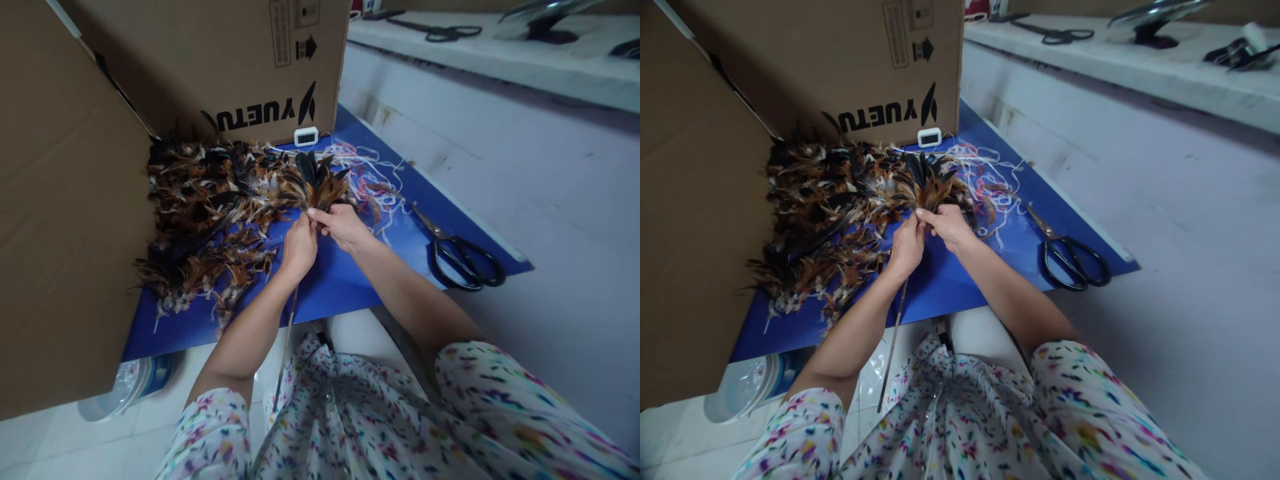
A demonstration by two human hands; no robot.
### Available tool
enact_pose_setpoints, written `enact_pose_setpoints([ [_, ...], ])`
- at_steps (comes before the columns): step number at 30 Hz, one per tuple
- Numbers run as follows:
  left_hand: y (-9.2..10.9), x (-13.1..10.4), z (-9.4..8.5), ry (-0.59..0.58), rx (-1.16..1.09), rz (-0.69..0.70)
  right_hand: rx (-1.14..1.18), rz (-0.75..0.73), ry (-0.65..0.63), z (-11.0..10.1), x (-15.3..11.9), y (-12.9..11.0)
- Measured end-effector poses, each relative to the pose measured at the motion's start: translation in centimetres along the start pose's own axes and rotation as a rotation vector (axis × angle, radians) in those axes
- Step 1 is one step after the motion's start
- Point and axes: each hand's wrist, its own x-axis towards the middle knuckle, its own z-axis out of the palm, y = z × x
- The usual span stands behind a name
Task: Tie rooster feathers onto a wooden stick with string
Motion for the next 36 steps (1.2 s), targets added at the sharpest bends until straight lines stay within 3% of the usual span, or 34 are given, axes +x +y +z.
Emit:
enact_pose_setpoints([
  [5, 0.2, -0.2, 0.1, -0.02, 0.081, 0.012, 0.039, -0.002, 0.029, 0.3, -0.2, 0.2],
  [11, 0.0, 0.1, 0.1, -0.018, 0.027, 0.016, 0.203, 0.022, 0.007, 0.2, 0.0, 0.8],
  [17, -0.1, 0.8, 0.1, -0.053, -0.435, -0.393, 0.203, -0.039, -0.114, -0.3, -0.1, 0.9],
  [22, 0.4, 1.2, -0.7, -0.251, -0.768, -0.639, 0.21, -0.054, -0.162, -0.6, -0.3, 0.6],
  [26, 0.3, 1.5, -1.0, -0.299, -0.884, -0.729, 0.207, -0.051, -0.208, -1.1, -0.2, 0.5],
  [36, 0.5, 1.8, -1.4, -0.357, -1.029, -0.789, 0.117, -0.09, -0.245, -1.6, -0.3, 0.4],
])
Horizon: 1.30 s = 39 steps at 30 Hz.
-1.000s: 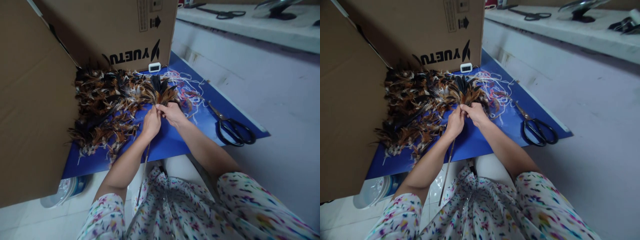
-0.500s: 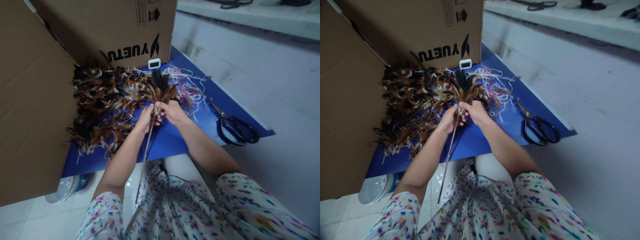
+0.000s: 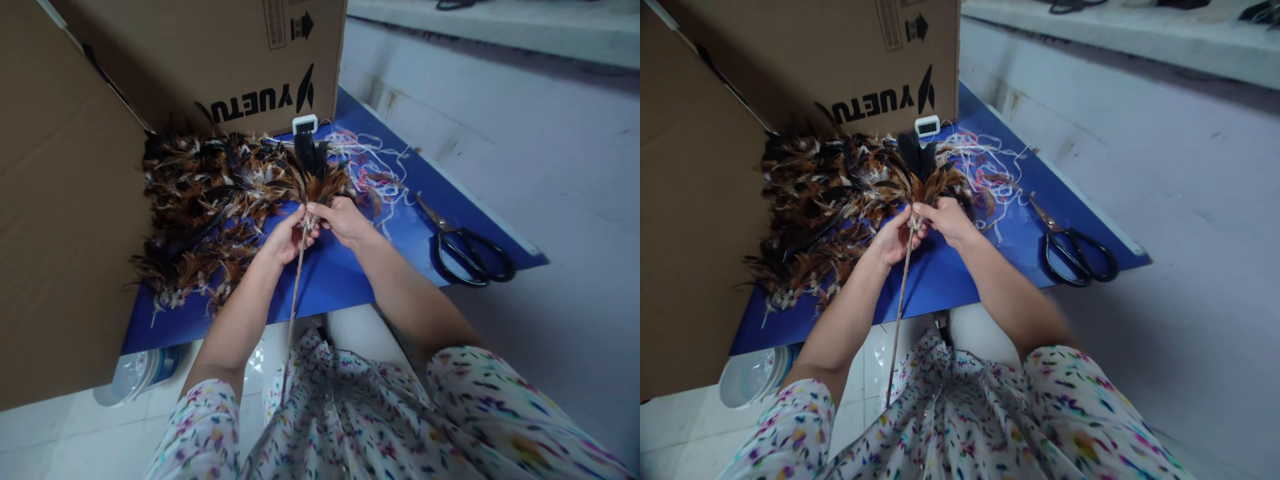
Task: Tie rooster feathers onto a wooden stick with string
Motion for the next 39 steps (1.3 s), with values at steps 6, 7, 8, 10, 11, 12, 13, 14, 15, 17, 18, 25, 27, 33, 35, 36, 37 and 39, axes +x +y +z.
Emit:
enact_pose_setpoints([
  [6, 0.01, 0.06, -0.1, -0.088, -0.095, 0.011, -0.008, -0.031, 0.007, -0.09, 0.01, 0.24],
  [7, -0.02, 0.07, -0.11, -0.097, -0.11, 0.012, -0.011, -0.036, 0.009, -0.1, 0.01, 0.25],
  [8, -0.06, 0.07, -0.12, -0.098, -0.121, 0.013, -0.012, -0.04, 0.01, -0.11, 0.01, 0.25],
  [10, -0.12, 0.05, -0.14, -0.091, -0.124, 0.015, -0.011, -0.041, 0.017, -0.09, 0.01, 0.21],
  [11, -0.13, 0.03, -0.15, -0.089, -0.12, 0.017, -0.014, -0.04, 0.019, -0.08, 0.02, 0.18],
  [12, -0.13, 0.01, -0.16, -0.09, -0.114, 0.018, -0.019, -0.038, 0.019, -0.07, 0.01, 0.16],
  [13, -0.12, -0.01, -0.18, -0.093, -0.108, 0.017, -0.023, -0.037, 0.017, -0.06, 0.01, 0.13],
  [14, -0.1, -0.03, -0.19, -0.097, -0.101, 0.014, -0.026, -0.034, 0.017, -0.05, 0.0, 0.1],
  [15, -0.08, -0.03, -0.2, -0.099, -0.094, 0.008, -0.028, -0.029, 0.017, -0.05, -0.02, 0.07],
  [17, -0.05, -0.03, -0.23, -0.102, -0.079, -0.014, -0.025, -0.019, 0.026, -0.04, -0.07, 0.01],
  [18, -0.04, -0.02, -0.25, -0.107, -0.069, -0.025, -0.024, -0.014, 0.034, -0.04, -0.11, -0.02],
  [25, -0.03, -0.11, -0.46, -0.169, -0.03, -0.056, -0.022, -0.008, -0.003, -0.13, -0.32, 0.1],
  [27, 0.01, -0.18, -0.44, -0.161, -0.025, -0.078, -0.006, -0.001, -0.004, -0.25, -0.29, 0.3],
  [33, 0.08, -0.47, -0.29, -0.185, -0.042, -0.105, 0.051, 0.03, 0.021, -0.46, -0.08, 0.55],
  [35, 0.07, -0.53, -0.29, -0.184, -0.048, -0.11, 0.047, 0.04, 0.024, -0.41, -0.05, 0.52],
  [36, 0.06, -0.55, -0.29, -0.178, -0.051, -0.113, 0.039, 0.041, 0.024, -0.38, -0.05, 0.52],
  [37, 0.04, -0.55, -0.3, -0.17, -0.055, -0.114, 0.033, 0.038, 0.026, -0.36, -0.04, 0.53],
  [39, -0.03, -0.51, -0.29, -0.158, -0.063, -0.109, 0.03, 0.035, 0.033, -0.35, 0.0, 0.63],
])
